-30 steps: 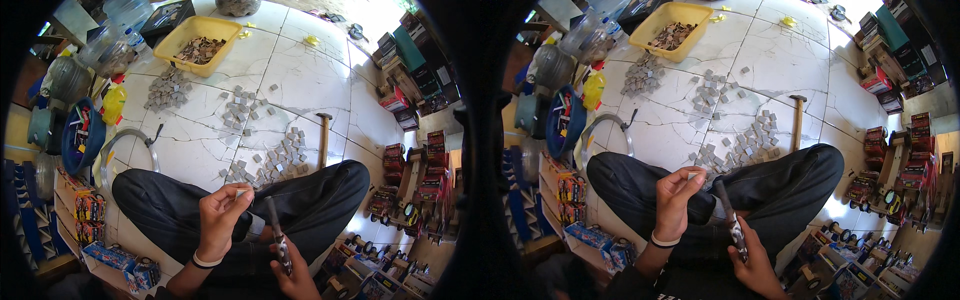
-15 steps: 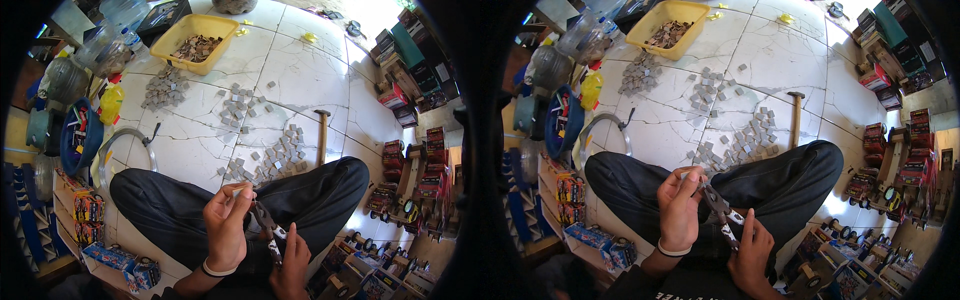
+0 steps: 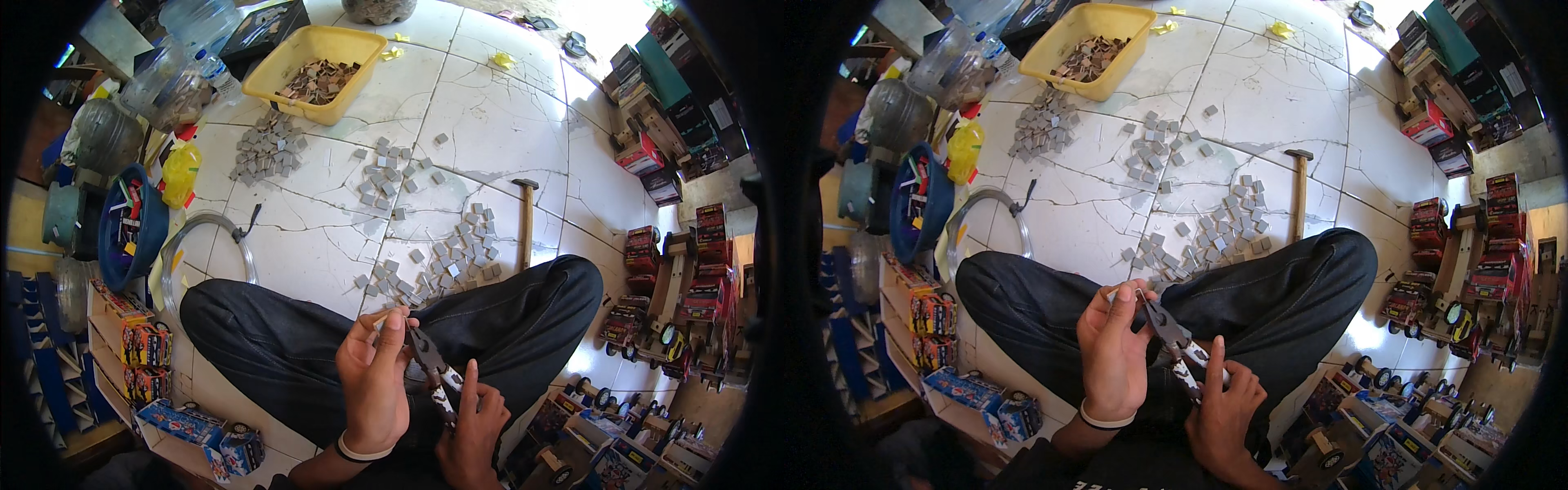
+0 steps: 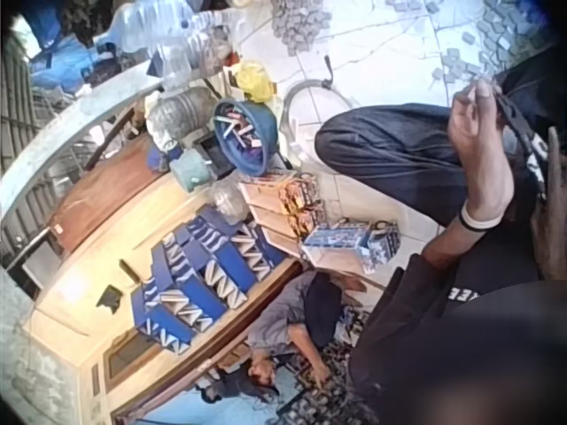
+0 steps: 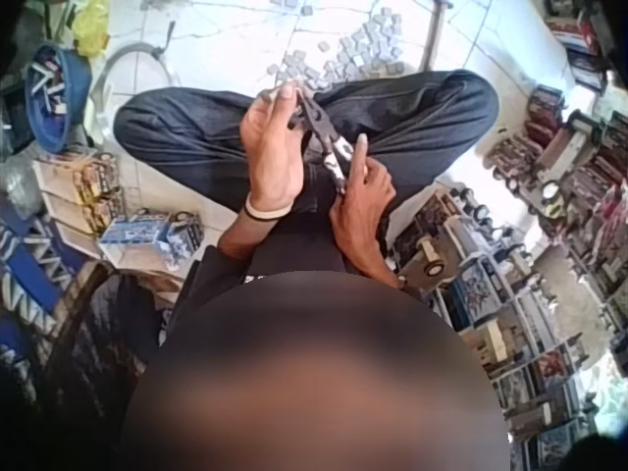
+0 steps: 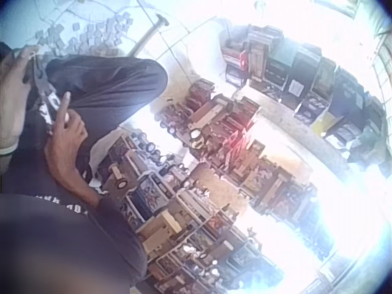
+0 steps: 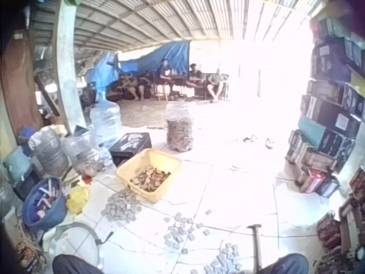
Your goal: The person sits cross-legged on a tiled floor and repeatedly picks up small gray metal pieces, trims them with pliers, and places them back on the floor. A hammer is used briefly to tap a piece. The person continues this cycle throughout the clip.
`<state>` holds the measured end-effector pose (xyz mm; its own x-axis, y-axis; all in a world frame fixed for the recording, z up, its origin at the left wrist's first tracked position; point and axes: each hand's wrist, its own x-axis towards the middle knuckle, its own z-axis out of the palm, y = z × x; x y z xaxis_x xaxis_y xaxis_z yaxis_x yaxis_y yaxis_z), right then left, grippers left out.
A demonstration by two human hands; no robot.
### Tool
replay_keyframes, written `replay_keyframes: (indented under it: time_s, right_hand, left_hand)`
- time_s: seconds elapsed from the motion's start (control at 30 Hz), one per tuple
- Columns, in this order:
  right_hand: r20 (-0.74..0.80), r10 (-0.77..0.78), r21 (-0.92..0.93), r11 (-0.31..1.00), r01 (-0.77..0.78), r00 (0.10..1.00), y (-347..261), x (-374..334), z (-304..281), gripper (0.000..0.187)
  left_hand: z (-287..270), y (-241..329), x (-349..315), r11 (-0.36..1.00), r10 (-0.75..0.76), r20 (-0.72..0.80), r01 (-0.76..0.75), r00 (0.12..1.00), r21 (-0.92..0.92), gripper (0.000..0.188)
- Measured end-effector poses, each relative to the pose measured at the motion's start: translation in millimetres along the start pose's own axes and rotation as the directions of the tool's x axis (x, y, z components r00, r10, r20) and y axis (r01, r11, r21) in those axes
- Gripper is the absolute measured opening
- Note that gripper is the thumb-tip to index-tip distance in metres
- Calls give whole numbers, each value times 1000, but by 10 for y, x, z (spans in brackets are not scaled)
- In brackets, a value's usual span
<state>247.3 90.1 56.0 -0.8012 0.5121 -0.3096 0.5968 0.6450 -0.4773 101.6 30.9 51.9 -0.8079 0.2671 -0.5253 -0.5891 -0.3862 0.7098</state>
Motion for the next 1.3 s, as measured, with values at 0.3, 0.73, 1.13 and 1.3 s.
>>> replay_keyframes:
  time_s: [0.3,0.73,1.13,1.3]
  right_hand:
    - [76,5,141,990,-16,997,32,45,-86,99]
    - [182,64,738,651,-179,981,377,88,-88,34]
    - [319,178,810,460,-365,931,396,125,-111,29]
    - [354,152,825,413,-385,923,439,131,-127,30]
  left_hand:
    - [-6,40,8,999,-4,10,5,1000,-42,21]
    - [-89,-229,1177,859,234,119,-263,965,440,25]
    - [-696,-833,2122,-356,157,600,-522,784,775,21]
    - [-644,-791,2019,-330,97,637,-579,764,745,23]
